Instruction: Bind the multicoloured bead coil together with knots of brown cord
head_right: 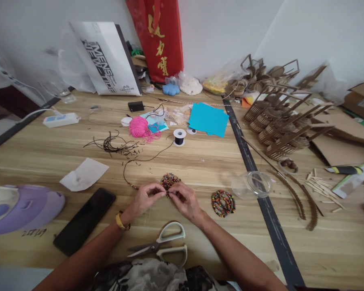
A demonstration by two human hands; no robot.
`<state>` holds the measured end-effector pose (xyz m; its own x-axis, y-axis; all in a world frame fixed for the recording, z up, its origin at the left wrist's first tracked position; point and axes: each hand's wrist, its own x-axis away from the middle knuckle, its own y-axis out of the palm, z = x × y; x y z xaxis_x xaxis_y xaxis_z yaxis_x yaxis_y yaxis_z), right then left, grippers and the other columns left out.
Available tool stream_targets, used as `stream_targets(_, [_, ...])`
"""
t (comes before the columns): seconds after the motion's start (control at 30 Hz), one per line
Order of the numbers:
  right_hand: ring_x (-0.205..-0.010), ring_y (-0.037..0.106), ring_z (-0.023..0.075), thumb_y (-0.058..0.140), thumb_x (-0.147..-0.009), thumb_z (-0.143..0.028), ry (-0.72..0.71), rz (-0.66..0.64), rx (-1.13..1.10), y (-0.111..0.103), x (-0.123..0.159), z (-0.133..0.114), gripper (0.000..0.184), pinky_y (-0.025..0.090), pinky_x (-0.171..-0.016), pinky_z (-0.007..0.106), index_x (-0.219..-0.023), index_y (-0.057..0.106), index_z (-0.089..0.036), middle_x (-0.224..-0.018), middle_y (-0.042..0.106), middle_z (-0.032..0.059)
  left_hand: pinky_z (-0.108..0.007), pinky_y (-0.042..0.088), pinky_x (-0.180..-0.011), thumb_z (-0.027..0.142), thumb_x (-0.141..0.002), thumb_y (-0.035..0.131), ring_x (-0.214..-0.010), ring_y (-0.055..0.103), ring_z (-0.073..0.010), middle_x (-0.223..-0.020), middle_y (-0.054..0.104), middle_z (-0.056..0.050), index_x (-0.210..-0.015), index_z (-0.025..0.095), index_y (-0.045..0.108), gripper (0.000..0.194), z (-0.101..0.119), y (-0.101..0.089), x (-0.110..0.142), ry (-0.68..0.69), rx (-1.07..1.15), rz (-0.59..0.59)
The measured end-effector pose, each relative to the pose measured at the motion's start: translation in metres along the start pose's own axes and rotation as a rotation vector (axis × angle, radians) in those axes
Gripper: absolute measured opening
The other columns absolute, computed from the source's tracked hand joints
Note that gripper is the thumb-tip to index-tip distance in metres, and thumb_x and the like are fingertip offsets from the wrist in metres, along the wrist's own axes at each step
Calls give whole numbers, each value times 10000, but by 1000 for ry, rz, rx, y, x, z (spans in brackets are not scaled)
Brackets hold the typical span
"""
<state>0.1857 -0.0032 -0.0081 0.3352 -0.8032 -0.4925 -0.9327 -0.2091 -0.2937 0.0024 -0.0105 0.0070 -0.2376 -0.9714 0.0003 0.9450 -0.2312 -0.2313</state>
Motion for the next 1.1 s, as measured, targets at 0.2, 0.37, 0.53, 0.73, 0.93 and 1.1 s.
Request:
stream_targets(0.2, [-797,613,177,584,-905,-193,-2,-3,-6,0,2,1,62,507,-718,305,-938,636,-191,-848,652,69,-244,484,-684,229,-782,624,-721,614,-153,-759,685,-53,-761,128,671,114,-1,0,0,5,-13,11])
stream_targets(0.37, [-774,604,170,585,-904,-210,31,8,-8,1,4,2,58,507,-705,302,-933,627,-183,-833,648,67,-240,483,-679,231,-786,620,-715,611,-147,-756,684,-51,-764,126,670,118,0,0,1,8,-9,5])
stream_targets(0.53, [-769,606,172,580,-909,-227,38,3,3,1,4,1,66,507,-696,302,-928,625,-181,-833,648,69,-241,481,-668,243,-785,620,-708,607,-149,-750,687,-50,-759,131,668,124,1,0,1,11,-17,-3])
stream_targets(0.73, [-780,611,175,581,-908,-223,33,3,1,1,5,3,64,508,-702,303,-937,620,-183,-837,647,69,-239,482,-663,242,-780,617,-698,607,-148,-741,690,-47,-750,136,669,122,3,-1,1,15,-26,-8])
stream_targets(0.93, [-791,604,169,588,-893,-171,24,-5,-24,1,5,5,44,501,-717,301,-922,618,-185,-842,643,65,-242,486,-674,233,-779,617,-702,609,-150,-735,693,-48,-735,136,670,119,6,0,0,14,-36,-13])
stream_targets(1.1, [-799,608,180,567,-912,-202,7,-11,-13,1,2,2,56,506,-719,319,-913,620,-186,-837,647,73,-242,483,-669,223,-776,614,-696,608,-150,-730,692,-46,-733,137,669,111,7,0,0,13,-38,-13])
